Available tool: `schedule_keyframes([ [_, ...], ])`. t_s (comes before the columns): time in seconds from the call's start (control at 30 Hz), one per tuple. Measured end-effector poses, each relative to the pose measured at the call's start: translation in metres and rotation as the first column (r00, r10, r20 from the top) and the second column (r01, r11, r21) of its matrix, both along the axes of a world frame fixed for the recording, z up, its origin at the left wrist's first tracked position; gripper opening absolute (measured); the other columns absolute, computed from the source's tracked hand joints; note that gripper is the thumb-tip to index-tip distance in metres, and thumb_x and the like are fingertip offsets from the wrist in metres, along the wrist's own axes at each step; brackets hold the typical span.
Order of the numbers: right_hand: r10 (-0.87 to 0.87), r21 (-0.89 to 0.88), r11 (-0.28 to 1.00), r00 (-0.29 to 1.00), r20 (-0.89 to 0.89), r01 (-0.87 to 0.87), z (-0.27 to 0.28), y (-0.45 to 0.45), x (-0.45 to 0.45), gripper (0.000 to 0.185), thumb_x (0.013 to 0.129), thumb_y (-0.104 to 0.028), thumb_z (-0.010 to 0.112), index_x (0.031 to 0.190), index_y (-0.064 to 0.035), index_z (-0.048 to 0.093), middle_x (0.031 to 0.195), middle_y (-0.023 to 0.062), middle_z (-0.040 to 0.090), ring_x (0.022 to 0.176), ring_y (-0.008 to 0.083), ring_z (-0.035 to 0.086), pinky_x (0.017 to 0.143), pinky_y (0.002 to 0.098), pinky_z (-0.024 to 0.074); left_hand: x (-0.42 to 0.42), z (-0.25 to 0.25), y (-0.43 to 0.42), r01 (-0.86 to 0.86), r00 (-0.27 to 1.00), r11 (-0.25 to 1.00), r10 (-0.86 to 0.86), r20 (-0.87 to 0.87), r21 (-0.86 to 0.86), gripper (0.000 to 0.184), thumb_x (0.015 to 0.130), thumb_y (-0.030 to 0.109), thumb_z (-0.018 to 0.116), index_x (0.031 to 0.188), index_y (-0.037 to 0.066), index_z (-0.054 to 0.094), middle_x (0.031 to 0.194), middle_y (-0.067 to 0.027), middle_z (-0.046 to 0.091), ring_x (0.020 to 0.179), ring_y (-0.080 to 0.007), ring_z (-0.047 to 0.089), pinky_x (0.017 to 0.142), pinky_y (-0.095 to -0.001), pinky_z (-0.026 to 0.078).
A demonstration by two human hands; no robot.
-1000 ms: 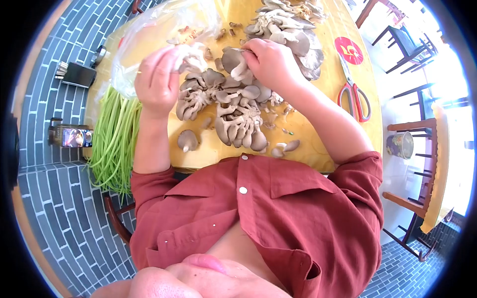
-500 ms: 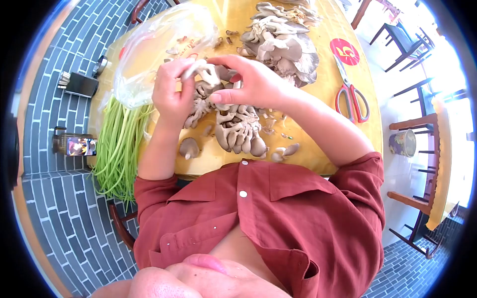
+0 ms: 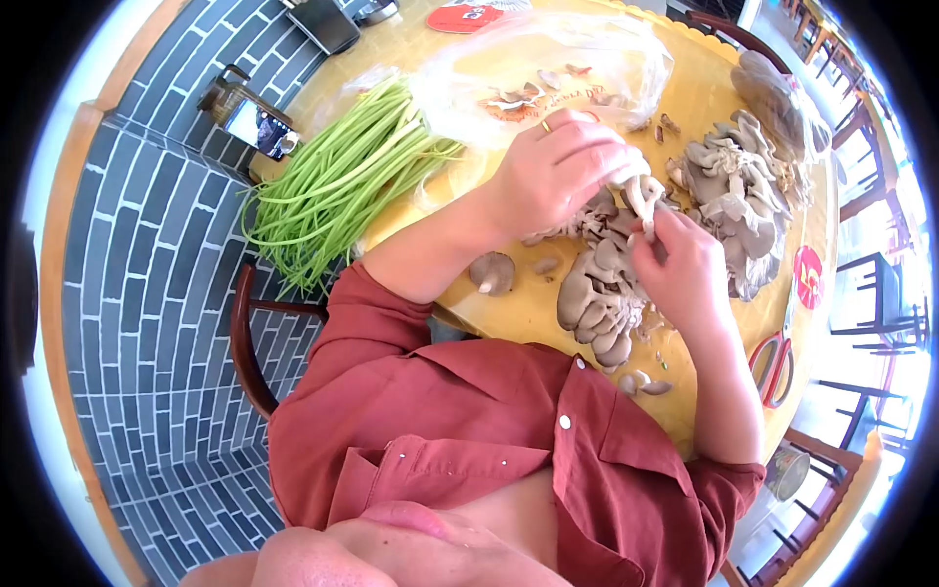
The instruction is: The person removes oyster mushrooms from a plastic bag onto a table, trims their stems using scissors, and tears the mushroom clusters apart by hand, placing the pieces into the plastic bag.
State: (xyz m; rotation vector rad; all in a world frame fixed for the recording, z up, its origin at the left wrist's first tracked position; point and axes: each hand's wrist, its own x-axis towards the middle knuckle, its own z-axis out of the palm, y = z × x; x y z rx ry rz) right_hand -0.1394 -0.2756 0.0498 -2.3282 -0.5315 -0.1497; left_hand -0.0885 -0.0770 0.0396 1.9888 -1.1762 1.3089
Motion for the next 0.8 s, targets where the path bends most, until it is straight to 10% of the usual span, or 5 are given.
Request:
schedule_keyframes([
  [0.3,0.086,-0.217,0.976,0.952,0.294,-0.021,0.015,-0.008,-0.002,0.02,0.08,-0.013,0.064,0.096,-0.003,0.065,0.086,0.0137,0.063,0.075,0.0275,0.061,0.068,0.0338,0.0478,0.014,-0.004,0.006,0.024,0.931,0.946,-0.138,-0.337,-0.323,0.028,0.071,-0.002,0.067,0.096,0.008,0.065,0.091,-0.0093,0.064,0.086,-0.0235,0.062,0.073,-0.0336,0.052],
  [0.4,-0.036,0.032,0.999,0.995,0.088,0.033,0.019,-0.016,0.002,0.028,0.083,-0.018,0.064,0.107,-0.0038,0.063,0.087,0.0104,0.064,0.077,0.02,0.061,0.071,0.0307,0.0475,0.009,0.001,0.001,0.151,0.948,0.951,-0.217,-0.233,-0.269,0.026,0.072,-0.003,0.067,0.096,0.009,0.065,0.096,-0.0091,0.064,0.09,-0.021,0.062,0.074,-0.0307,0.052],
  [0.53,0.298,0.695,0.703,0.825,-0.48,0.151,0.005,-0.023,0.005,0.033,0.09,-0.019,0.06,0.114,0.002,0.056,0.077,0.0037,0.058,0.063,0.006,0.047,0.053,0.0184,0.0366,-0.009,-0.005,-0.009,0.311,0.814,0.9,-0.418,-0.403,-0.306,0.027,0.073,-0.005,0.065,0.095,0.01,0.066,0.114,-0.0094,0.057,0.09,-0.0225,0.061,0.077,-0.0302,0.051],
  [0.7,0.345,0.816,0.544,0.834,-0.43,0.196,-0.003,-0.018,0.007,0.025,0.086,-0.009,0.063,0.108,0.0022,0.056,0.079,0.0033,0.059,0.062,0.0041,0.049,0.048,0.0165,0.0319,-0.009,-0.001,-0.014,0.322,0.8,0.914,-0.403,-0.444,-0.248,0.049,0.072,-0.008,0.062,0.116,0.012,0.055,0.121,-0.0101,0.05,0.091,-0.0165,0.056,0.077,-0.0266,0.05],
  [0.8,0.24,0.77,0.623,0.903,-0.357,0.139,0.001,-0.015,0.006,0.024,0.084,-0.004,0.064,0.106,0.001,0.056,0.084,0.0036,0.06,0.068,0.0048,0.053,0.052,0.0168,0.0356,-0.009,-0.002,-0.009,0.27,0.134,0.72,-0.686,-0.715,-0.64,0.047,0.075,-0.004,0.065,0.119,0.007,0.051,0.119,-0.0093,0.05,0.092,-0.0141,0.055,0.078,-0.0272,0.05],
])
